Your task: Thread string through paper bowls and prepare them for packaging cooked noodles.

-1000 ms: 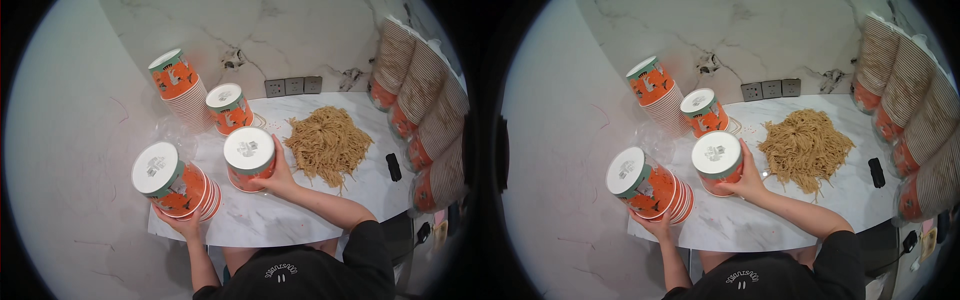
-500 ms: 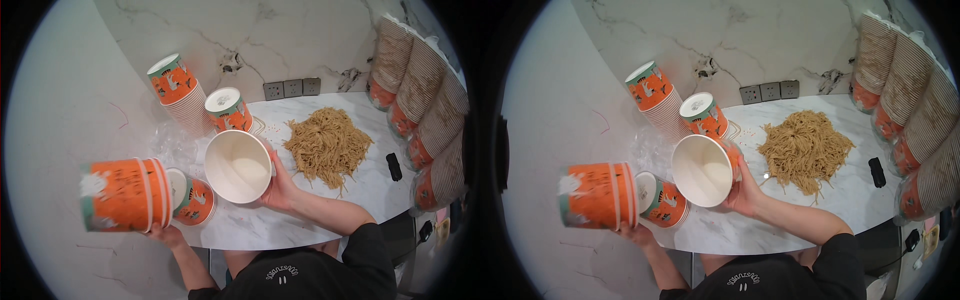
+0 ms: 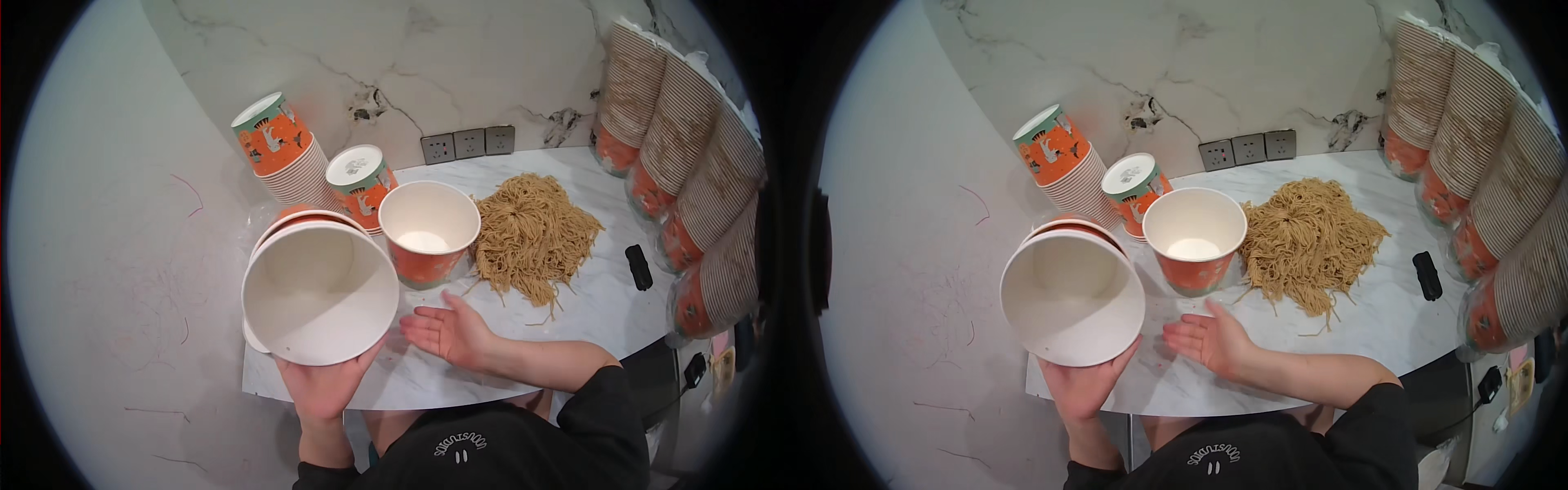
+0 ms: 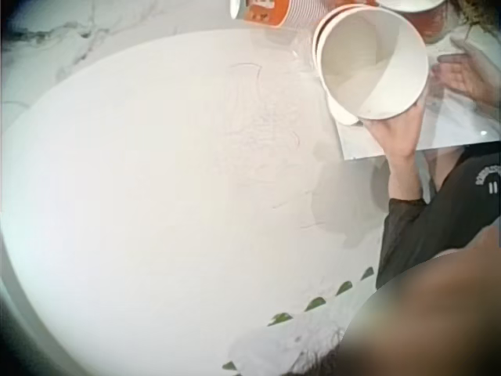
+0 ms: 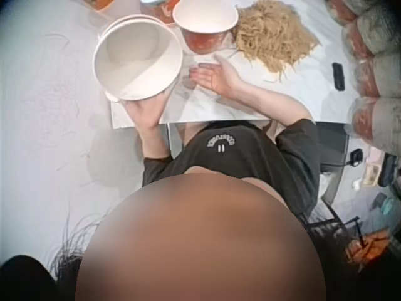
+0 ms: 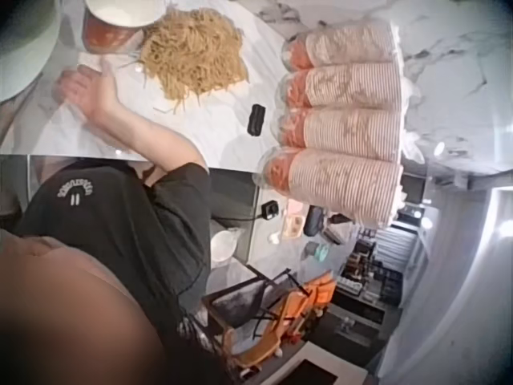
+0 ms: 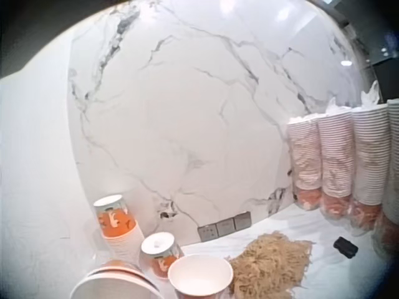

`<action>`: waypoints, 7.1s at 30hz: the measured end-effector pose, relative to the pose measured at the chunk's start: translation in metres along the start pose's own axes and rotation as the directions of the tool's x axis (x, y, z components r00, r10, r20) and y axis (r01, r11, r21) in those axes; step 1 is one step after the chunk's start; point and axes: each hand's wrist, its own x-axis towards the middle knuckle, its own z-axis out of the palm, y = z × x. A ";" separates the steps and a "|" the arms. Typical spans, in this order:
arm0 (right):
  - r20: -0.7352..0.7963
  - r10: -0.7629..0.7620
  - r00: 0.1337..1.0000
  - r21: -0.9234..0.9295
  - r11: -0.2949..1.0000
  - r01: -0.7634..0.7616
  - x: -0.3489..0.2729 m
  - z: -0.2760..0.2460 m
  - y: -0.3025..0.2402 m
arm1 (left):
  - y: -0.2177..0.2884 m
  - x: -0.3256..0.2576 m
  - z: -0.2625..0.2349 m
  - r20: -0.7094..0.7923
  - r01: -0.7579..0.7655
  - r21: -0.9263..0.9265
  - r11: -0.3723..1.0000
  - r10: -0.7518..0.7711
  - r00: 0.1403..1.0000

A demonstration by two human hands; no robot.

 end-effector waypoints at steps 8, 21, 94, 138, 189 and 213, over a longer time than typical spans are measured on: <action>0.586 -0.592 0.554 -0.727 -0.082 0.682 -0.021 0.074 -0.036 | -0.002 0.021 -0.020 0.027 0.068 0.198 0.978 -0.074 0.997; 0.753 -0.522 0.400 -0.591 -0.271 0.759 -0.016 0.132 -0.045 | 0.050 0.053 -0.091 -0.085 -0.107 -0.076 0.991 0.101 0.991; 0.489 -0.713 0.502 -0.783 -0.612 -0.107 0.274 0.015 -0.206 | 0.073 -0.168 -0.123 -0.206 -0.071 0.391 0.918 0.163 0.965; 0.750 0.292 0.593 -0.451 -0.430 0.782 -0.081 0.038 -0.106 | 0.041 0.020 -0.097 -0.164 -0.037 -0.269 0.962 -0.007 0.987; 0.667 -0.553 0.499 -0.612 -0.026 0.790 -0.108 0.134 -0.109 | -0.001 0.011 0.018 0.204 -0.406 0.555 -0.726 -0.355 0.912; 0.763 -0.524 0.379 -0.615 -0.407 0.675 -0.090 0.093 -0.109 | -0.014 0.062 0.045 0.342 -0.342 0.940 -0.009 -0.005 0.940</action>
